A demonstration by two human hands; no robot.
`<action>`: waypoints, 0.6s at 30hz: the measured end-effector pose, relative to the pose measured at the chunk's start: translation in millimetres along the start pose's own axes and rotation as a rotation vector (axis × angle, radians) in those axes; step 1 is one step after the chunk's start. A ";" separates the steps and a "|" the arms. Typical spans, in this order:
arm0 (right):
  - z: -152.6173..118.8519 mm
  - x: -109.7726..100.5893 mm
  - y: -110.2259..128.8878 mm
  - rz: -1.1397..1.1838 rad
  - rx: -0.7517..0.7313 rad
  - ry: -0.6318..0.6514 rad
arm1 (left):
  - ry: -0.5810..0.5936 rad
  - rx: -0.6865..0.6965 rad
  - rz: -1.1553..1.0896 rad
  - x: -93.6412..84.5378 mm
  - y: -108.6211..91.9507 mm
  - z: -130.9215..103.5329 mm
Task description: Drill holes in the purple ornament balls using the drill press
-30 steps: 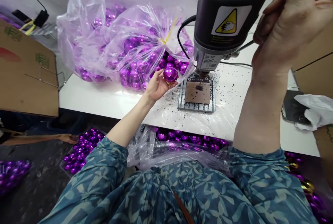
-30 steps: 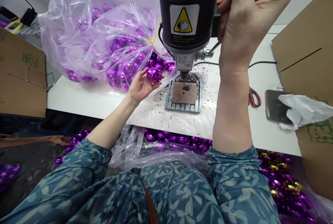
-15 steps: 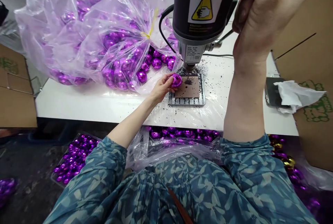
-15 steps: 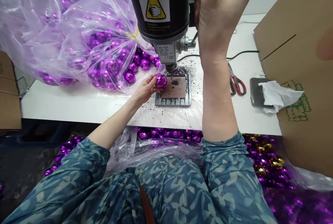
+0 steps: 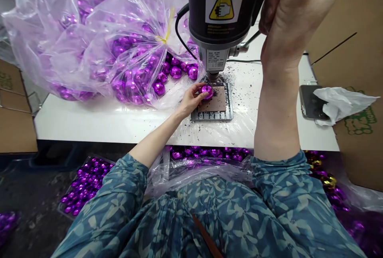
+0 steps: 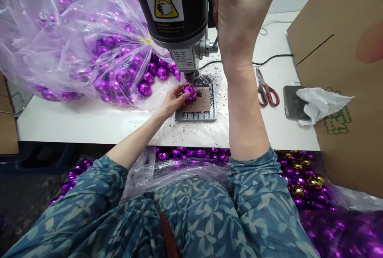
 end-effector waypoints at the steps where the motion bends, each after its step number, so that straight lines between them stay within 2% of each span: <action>1: -0.4 -1.2 0.0 0.034 0.009 -0.054 | 0.001 0.020 0.033 1.4 -1.2 -0.4; 3: -2.0 -4.4 0.1 0.090 0.024 -0.110 | -0.005 0.059 0.139 4.6 -3.3 -2.1; 9: -5.3 -9.4 0.4 0.150 0.026 -0.083 | -0.059 0.151 0.469 14.1 -2.6 -10.3; 14: -0.9 -5.2 -8.6 0.213 0.001 -0.137 | -0.061 0.251 0.468 18.0 9.8 -10.3; 18: -6.6 -7.7 -21.8 0.265 -0.107 -0.171 | -0.069 0.271 0.436 17.5 18.4 -7.9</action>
Point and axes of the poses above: each hand's wrist, its own z-axis towards the middle knuckle, its own x-axis out of the palm, y = z × x, the point moved 1 cm from there along z, towards the middle knuckle, and after that the axes turned 6 degrees about -z, right-handed, at the moved point
